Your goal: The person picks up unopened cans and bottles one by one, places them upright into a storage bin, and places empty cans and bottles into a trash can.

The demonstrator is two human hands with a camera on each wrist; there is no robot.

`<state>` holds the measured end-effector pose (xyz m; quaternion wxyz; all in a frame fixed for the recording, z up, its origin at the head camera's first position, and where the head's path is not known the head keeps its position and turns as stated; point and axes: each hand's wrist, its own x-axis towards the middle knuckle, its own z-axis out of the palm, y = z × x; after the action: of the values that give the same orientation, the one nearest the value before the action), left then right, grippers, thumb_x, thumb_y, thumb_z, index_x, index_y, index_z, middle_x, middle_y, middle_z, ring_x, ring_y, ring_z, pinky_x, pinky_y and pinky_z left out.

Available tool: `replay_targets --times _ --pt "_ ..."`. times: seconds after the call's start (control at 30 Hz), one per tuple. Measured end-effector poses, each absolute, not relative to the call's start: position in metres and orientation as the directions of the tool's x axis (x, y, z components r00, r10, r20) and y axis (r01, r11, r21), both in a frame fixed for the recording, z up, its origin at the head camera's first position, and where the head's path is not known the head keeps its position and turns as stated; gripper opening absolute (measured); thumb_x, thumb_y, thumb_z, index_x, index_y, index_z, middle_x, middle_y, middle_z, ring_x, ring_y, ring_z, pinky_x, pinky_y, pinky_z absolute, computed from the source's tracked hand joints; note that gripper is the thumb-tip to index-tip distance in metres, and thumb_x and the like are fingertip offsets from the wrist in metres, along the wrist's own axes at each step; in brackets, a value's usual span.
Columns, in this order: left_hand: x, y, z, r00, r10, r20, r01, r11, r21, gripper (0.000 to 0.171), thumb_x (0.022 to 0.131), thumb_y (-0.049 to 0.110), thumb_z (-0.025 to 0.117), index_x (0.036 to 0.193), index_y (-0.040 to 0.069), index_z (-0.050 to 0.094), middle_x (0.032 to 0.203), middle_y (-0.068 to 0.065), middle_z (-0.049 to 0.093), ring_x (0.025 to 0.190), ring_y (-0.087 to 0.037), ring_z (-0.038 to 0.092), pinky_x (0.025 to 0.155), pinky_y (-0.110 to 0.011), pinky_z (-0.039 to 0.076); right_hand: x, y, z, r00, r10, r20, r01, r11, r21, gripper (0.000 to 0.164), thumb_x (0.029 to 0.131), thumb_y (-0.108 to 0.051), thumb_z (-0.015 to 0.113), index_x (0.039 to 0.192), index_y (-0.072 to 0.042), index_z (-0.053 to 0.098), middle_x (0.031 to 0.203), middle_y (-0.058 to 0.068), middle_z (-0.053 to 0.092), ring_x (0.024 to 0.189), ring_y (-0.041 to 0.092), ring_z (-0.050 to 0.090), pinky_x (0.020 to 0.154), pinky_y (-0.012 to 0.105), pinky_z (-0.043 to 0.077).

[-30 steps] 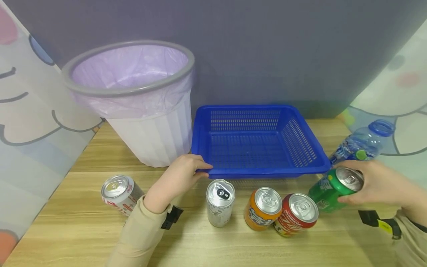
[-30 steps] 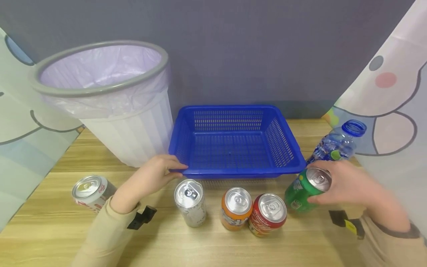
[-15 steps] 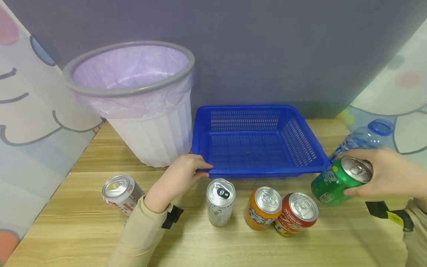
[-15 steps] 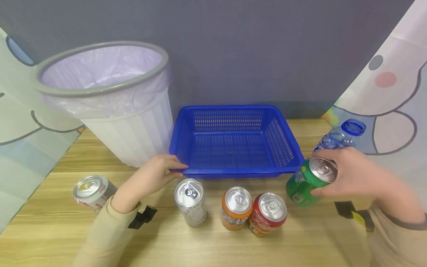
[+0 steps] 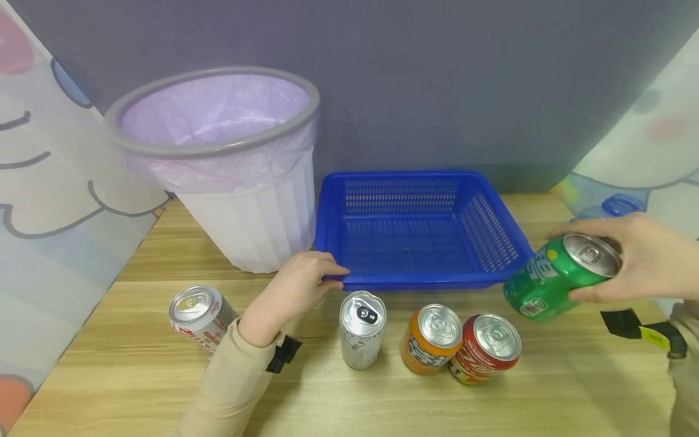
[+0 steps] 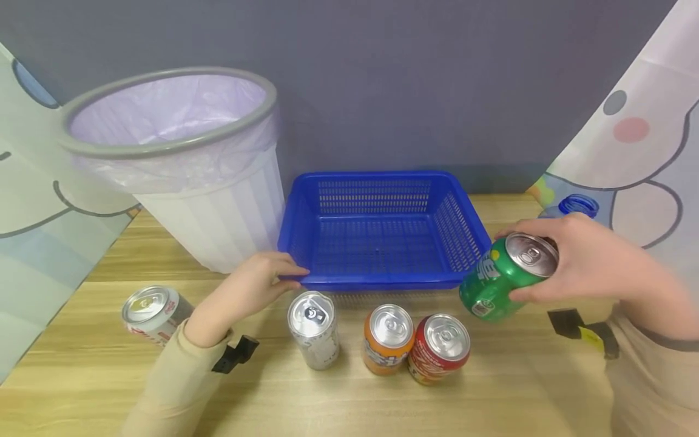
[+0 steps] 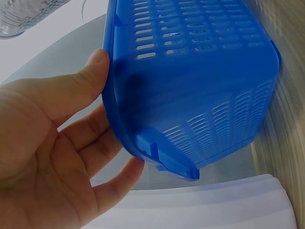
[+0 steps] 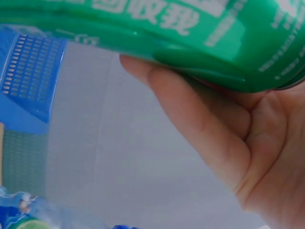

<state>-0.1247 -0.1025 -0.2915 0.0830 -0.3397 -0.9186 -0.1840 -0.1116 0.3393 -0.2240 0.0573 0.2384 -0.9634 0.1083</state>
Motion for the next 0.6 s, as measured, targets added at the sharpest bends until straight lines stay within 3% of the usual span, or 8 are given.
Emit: replay_targets --times 0.13,0.37,0.6 --pt "-0.125 -0.101 -0.290 -0.752 0.597 0.280 0.659 0.695 0.288 0.022 0.077 0.011 0.072 0.099 0.009 0.073 0.084 -0.001 0.069 0.081 -0.015 0.065 0.077 -0.030 0.053 -0.117 0.336 -0.217 -0.845 -0.495 0.202 -0.528 0.834 -0.162 0.079 0.041 -0.025 0.093 0.112 -0.024 0.059 0.083 -0.010 0.063 0.065 -0.009 0.050 0.047 0.017 0.045" --pt "-0.126 -0.100 -0.291 -0.748 0.606 0.271 0.664 0.688 0.294 0.021 0.078 0.011 0.072 0.098 0.008 0.073 0.084 -0.001 0.069 0.081 -0.016 0.065 0.077 -0.030 0.053 -0.126 0.324 -0.202 -0.815 -0.534 0.227 -0.574 0.798 -0.184 0.079 0.038 -0.020 0.093 0.110 -0.017 0.061 0.084 -0.010 0.063 0.064 -0.008 0.052 0.047 0.017 0.045" --pt "-0.125 -0.102 -0.292 -0.762 0.589 0.267 0.647 0.699 0.306 0.022 0.077 0.010 0.073 0.099 0.007 0.073 0.084 -0.001 0.069 0.081 -0.016 0.065 0.077 -0.030 0.053 -0.147 0.300 -0.191 -0.759 -0.618 0.204 -0.650 0.712 -0.265 0.075 0.047 -0.014 0.090 0.116 -0.017 0.060 0.085 -0.012 0.064 0.064 -0.004 0.057 0.050 0.015 0.047"
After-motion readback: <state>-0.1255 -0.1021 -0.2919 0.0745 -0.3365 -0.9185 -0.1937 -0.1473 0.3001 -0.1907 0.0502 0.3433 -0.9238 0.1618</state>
